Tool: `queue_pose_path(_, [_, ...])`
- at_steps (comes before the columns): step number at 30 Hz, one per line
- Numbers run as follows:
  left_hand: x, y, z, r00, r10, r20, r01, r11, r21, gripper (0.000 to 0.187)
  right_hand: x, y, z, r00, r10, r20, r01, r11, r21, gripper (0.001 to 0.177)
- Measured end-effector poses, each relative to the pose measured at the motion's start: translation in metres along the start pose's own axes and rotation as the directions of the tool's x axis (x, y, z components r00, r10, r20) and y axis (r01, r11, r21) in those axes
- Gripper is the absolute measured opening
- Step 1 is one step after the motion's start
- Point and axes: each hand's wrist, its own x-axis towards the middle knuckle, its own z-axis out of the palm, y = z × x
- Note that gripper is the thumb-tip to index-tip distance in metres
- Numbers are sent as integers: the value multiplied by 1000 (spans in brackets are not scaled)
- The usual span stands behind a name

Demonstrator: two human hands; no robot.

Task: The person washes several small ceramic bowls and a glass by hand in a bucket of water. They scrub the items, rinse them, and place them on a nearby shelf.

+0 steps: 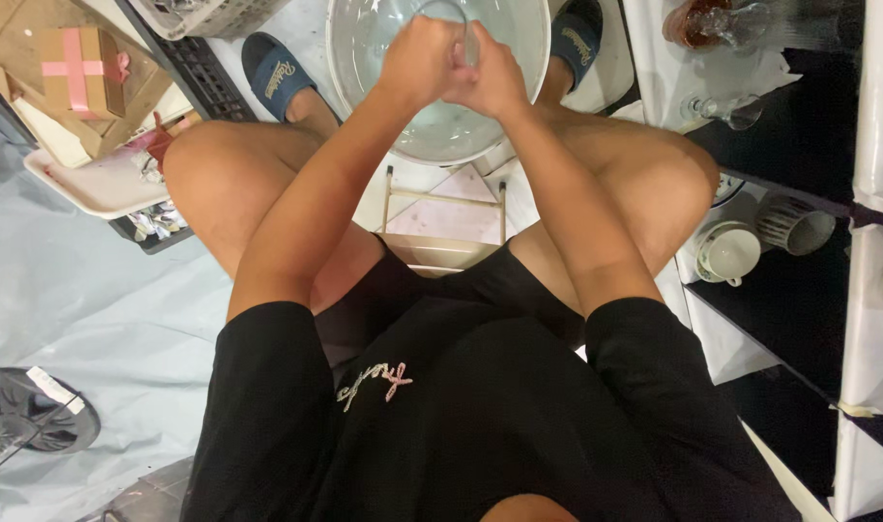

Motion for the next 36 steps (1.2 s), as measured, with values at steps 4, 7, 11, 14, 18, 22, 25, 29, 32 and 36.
queue_pose_path(4, [3, 9, -22, 974, 170, -149, -143, 974, 174, 44, 5, -9, -8, 977, 164, 137, -160, 986, -41, 86])
queue_pose_path(7, [-1, 6, -36, 948, 181, -262, -132, 972, 195, 47, 9, -12, -16, 974, 163, 159, -156, 986, -56, 93])
queue_pose_path(11, [-6, -8, -39, 936, 112, -333, -57, 984, 169, 22, 12, -11, -16, 969, 179, 172, -164, 982, -94, 96])
queue_pose_path(14, [-14, -26, -36, 935, 155, -319, -60, 956, 287, 13, 13, -5, -8, 939, 263, 222, -241, 963, -124, 99])
queue_pose_path(18, [-24, -49, -27, 956, 51, -290, 43, 950, 308, 14, 16, 2, -2, 962, 184, 201, -177, 983, -52, 97])
queue_pose_path(22, [-32, -74, -13, 971, -9, -238, 93, 935, 343, 24, 19, -4, -5, 939, 249, 238, -265, 964, 34, 82])
queue_pose_path(25, [-36, -92, 0, 985, -45, -164, 104, 922, 372, 25, 19, -21, -11, 858, 388, 337, -437, 896, 80, 77])
queue_pose_path(29, [-35, -104, 8, 972, -234, -27, 220, 863, 455, 32, 22, -46, -27, 793, 421, 440, -520, 844, 131, 69])
queue_pose_path(32, [-36, -99, 7, 961, -274, 29, 219, 825, 521, 35, 27, -56, -38, 743, 395, 541, -528, 842, 109, 59])
queue_pose_path(36, [-41, -81, 2, 965, -257, 48, 211, 872, 441, 46, 34, -55, -41, 717, 405, 567, -486, 874, -10, 61])
